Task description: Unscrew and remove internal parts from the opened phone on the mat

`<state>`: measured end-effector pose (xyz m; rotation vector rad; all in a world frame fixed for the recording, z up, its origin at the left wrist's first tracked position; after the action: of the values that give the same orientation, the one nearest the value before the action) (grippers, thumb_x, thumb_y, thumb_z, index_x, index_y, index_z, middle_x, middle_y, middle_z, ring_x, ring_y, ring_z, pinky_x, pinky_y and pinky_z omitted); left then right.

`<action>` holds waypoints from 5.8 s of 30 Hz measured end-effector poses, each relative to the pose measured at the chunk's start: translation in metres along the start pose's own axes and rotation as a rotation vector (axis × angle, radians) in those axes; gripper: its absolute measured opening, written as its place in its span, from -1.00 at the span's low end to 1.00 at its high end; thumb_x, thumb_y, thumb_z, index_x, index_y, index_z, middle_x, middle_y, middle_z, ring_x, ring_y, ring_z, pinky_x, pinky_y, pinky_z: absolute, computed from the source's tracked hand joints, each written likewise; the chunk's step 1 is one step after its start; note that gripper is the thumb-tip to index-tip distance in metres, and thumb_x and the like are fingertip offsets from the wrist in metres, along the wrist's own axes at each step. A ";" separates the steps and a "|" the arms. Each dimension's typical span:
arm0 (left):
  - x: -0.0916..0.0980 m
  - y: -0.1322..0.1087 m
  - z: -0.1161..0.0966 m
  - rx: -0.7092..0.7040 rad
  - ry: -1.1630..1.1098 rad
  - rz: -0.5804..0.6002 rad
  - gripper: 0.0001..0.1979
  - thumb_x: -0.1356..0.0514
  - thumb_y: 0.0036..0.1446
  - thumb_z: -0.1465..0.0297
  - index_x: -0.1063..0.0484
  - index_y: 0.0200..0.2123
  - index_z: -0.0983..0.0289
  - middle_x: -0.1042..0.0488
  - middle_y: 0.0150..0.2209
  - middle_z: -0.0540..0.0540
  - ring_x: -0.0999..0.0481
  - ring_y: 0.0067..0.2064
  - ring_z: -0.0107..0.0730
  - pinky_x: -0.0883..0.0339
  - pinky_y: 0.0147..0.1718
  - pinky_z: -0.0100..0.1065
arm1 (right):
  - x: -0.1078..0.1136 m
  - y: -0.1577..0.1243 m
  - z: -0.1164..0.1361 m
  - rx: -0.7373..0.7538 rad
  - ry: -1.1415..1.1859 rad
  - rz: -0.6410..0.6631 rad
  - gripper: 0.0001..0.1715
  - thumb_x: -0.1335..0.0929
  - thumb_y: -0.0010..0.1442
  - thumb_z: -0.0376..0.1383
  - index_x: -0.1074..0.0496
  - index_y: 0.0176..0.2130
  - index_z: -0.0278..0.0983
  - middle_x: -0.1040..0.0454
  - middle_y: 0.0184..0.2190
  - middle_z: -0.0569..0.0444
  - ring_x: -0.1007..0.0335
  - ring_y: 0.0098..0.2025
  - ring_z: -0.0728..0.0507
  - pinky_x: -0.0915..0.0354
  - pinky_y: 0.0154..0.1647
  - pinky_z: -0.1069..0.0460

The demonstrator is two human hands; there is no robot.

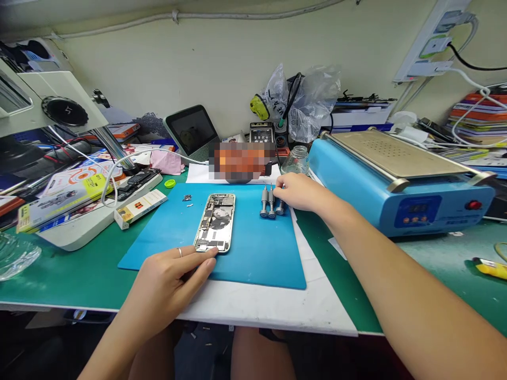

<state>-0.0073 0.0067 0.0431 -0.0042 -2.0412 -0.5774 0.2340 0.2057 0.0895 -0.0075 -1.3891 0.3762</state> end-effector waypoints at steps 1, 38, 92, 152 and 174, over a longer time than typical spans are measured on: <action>0.000 0.000 0.000 -0.003 -0.001 0.000 -0.65 -0.08 0.50 0.29 -0.70 -0.07 0.18 -0.64 -0.35 0.02 -0.64 -0.36 -0.30 -0.31 -0.42 -0.28 | 0.000 0.000 0.000 -0.001 -0.002 0.000 -0.65 -0.41 0.44 -0.12 -0.51 0.10 -0.27 -0.57 0.07 -0.04 -0.58 -0.01 -0.20 -0.56 0.01 -0.17; 0.001 0.000 -0.001 -0.038 0.015 -0.027 -0.68 -0.12 0.47 0.30 -0.69 0.00 0.20 -0.61 -0.40 0.00 -0.58 -0.42 -0.34 -0.25 -0.46 -0.27 | -0.002 0.002 0.000 -0.028 -0.029 -0.031 -0.66 -0.41 0.44 -0.11 -0.52 0.08 -0.27 -0.58 0.05 -0.03 -0.59 -0.02 -0.19 -0.56 0.00 -0.16; 0.051 0.113 0.124 0.125 0.342 0.315 -0.66 -0.28 0.41 0.24 -0.49 0.14 0.27 -0.52 0.15 0.19 -0.58 0.07 -0.17 -0.54 0.08 -0.02 | 0.001 -0.042 0.046 0.940 0.335 -0.712 -0.78 -0.36 0.45 -0.13 -0.54 -0.16 -0.18 -0.64 -0.30 0.01 -0.60 -0.29 -0.21 -0.46 -0.21 -0.08; 0.015 0.082 0.044 0.103 -1.017 0.338 -0.82 -0.20 0.45 0.27 -0.45 -0.21 0.23 -0.46 -0.30 -0.02 -0.40 -0.25 -0.48 -0.31 -0.22 -0.44 | -0.040 -0.073 0.084 1.003 0.397 -0.746 -0.72 -0.39 0.40 -0.41 -0.38 0.05 -0.13 -0.67 -0.31 0.12 -0.68 -0.34 -0.10 -0.54 -0.40 0.05; 0.011 0.082 0.048 0.207 -1.087 0.386 -0.78 -0.27 0.39 0.23 -0.48 -0.22 0.27 -0.48 -0.30 -0.01 -0.38 -0.28 -0.47 -0.27 -0.28 -0.39 | -0.041 -0.069 0.084 0.971 0.345 -0.741 -0.77 -0.38 0.43 -0.39 -0.38 0.06 -0.21 -0.64 -0.27 0.06 -0.64 -0.26 -0.08 -0.51 -0.31 0.07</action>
<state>-0.0330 0.0962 0.0645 -0.7090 -3.0190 -0.0812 0.1653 0.1120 0.0814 1.1513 -0.6812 0.3615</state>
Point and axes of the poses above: each hand's wrist, its own y-axis towards the middle knuckle, its own x-axis out of the back of the hand, z = x × y, the point moved 3 cm from there along y, towards the middle knuckle
